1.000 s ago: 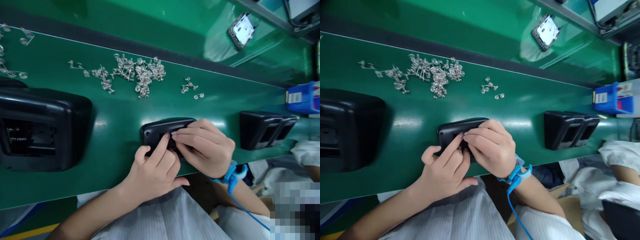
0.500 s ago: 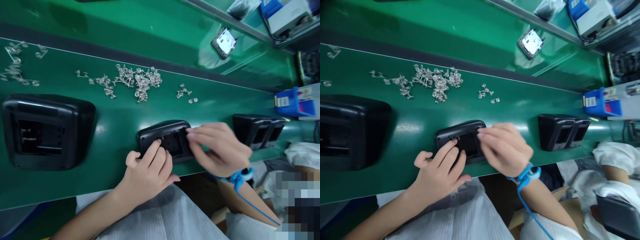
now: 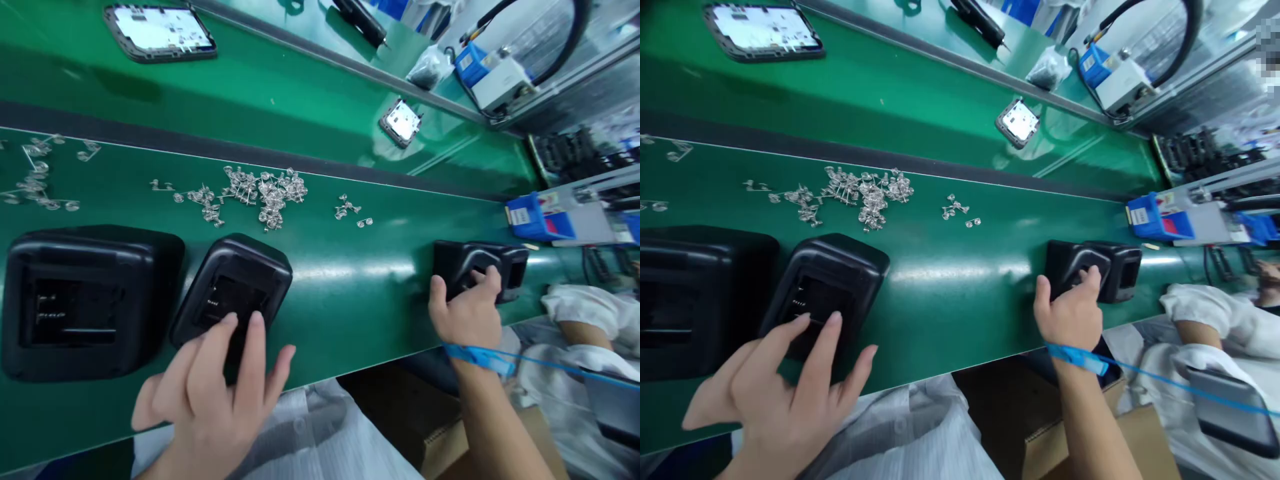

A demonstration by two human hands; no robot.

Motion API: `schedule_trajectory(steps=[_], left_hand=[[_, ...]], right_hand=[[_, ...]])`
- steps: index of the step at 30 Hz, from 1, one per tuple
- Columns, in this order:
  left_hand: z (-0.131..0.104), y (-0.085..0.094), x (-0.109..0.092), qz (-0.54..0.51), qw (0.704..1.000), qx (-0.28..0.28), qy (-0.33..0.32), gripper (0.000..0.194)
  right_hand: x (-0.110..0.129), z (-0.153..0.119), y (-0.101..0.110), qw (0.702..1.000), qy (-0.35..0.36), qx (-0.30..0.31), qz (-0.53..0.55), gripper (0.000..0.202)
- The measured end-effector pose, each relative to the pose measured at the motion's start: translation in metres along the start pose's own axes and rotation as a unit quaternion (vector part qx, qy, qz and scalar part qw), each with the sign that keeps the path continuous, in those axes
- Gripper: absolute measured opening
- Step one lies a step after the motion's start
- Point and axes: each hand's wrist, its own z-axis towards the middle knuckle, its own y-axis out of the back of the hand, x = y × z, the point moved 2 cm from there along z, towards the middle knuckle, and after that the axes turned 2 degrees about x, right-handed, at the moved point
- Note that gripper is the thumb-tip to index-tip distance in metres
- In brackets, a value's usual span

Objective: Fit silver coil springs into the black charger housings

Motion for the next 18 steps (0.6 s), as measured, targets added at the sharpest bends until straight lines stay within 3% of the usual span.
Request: schedule_trajectory(steps=[2, 4, 7, 9, 11, 14, 18], left_hand=[[0.008, -0.003, -0.017, -0.069, 0.997, -0.016, -0.035, 0.048], [0.015, -0.011, -0.037, -0.136, 0.985, 0.016, -0.102, 0.043], [0.019, -0.028, -0.060, -0.162, 0.963, 0.095, -0.193, 0.043], [0.018, -0.037, -0.067, -0.157, 0.948, 0.141, -0.238, 0.047], [0.014, -0.041, -0.067, -0.152, 0.937, 0.170, -0.265, 0.054], [0.010, -0.042, -0.066, -0.146, 0.934, 0.174, -0.277, 0.064], [0.010, -0.039, -0.068, -0.137, 0.943, 0.157, -0.259, 0.066]], right_hand=[[0.031, -0.014, 0.022, 0.990, 0.105, -0.006, 0.092, 0.086], [0.061, -0.023, 0.044, 0.953, 0.218, 0.070, 0.198, 0.078], [0.097, -0.022, 0.069, 0.844, 0.377, 0.237, 0.298, 0.062], [0.113, -0.007, 0.074, 0.791, 0.464, 0.249, 0.313, 0.045], [0.124, 0.019, 0.062, 0.801, 0.485, 0.172, 0.307, 0.024], [0.131, 0.063, 0.019, 0.871, 0.411, 0.056, 0.262, 0.015], [0.138, 0.091, -0.036, 0.916, 0.339, 0.064, 0.203, 0.026]])
